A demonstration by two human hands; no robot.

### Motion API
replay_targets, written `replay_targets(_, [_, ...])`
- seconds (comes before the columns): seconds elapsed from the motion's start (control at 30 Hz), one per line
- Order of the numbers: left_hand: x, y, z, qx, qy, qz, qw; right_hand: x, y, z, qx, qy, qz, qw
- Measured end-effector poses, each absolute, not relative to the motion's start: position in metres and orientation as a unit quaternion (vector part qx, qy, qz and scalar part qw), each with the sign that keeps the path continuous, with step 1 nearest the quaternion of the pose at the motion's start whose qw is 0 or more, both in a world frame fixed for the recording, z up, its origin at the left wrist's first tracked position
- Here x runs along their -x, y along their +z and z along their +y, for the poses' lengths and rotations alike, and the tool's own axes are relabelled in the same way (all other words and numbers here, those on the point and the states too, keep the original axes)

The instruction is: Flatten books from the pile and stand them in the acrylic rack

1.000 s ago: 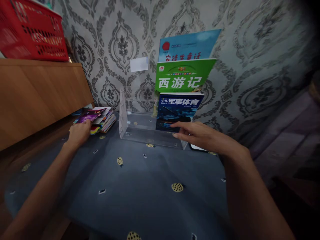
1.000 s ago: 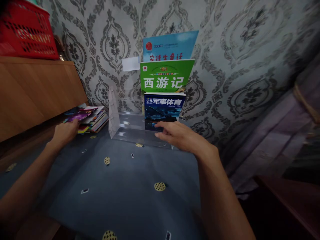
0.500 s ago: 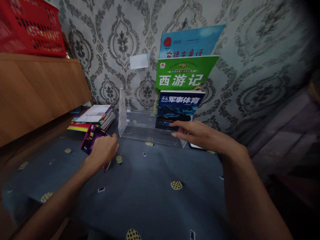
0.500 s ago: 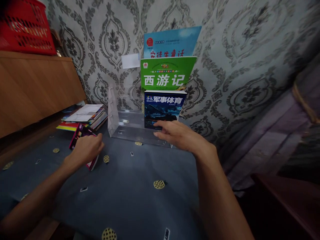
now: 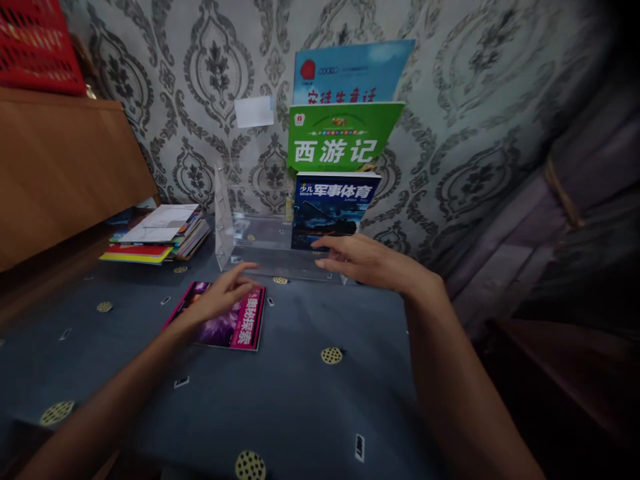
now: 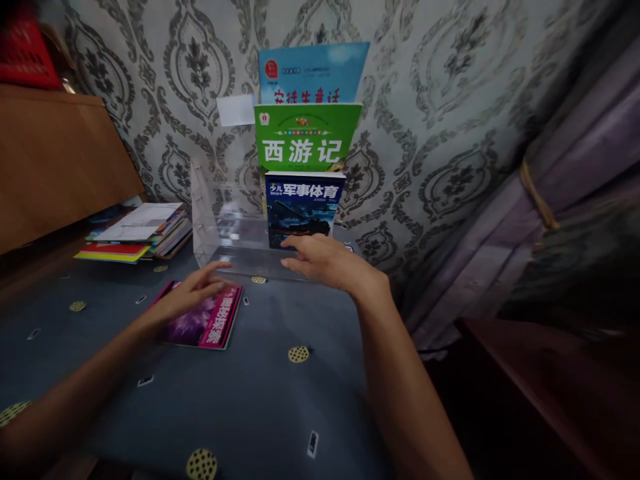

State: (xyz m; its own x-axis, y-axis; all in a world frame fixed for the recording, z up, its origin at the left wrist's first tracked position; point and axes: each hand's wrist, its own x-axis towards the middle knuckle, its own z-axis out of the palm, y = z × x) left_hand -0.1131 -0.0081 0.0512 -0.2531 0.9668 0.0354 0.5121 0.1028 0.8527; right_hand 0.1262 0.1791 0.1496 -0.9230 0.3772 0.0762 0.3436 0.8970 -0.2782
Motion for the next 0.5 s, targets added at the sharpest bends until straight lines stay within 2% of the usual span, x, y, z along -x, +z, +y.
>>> replay_targets(0.1, [0.134,0.051,-0.017,-0.553,0.196,0.809,0.043,-0.125,0.150,0.176,0.190,0.129,-0.972,0.056])
replay_targets(0.17, [0.144,0.052,-0.026,-0.517,0.068,0.852,-0.044,-0.122,0.149,0.173,0.189,0.121,-0.974,0.044])
replay_targets(0.27, [0.153,0.050,-0.038,-0.487,-0.040,0.871,-0.044,-0.112,0.143,0.161,0.168,0.092,-0.981,0.032])
replay_targets(0.43, [0.160,0.041,-0.043,-0.490,-0.074,0.869,-0.015,-0.084,0.112,0.128,0.127,0.076,-0.988,-0.042])
replay_targets(0.5, [0.161,0.042,-0.042,-0.504,-0.084,0.859,-0.023,-0.076,0.091,0.116,0.097,0.082,-0.992,-0.023])
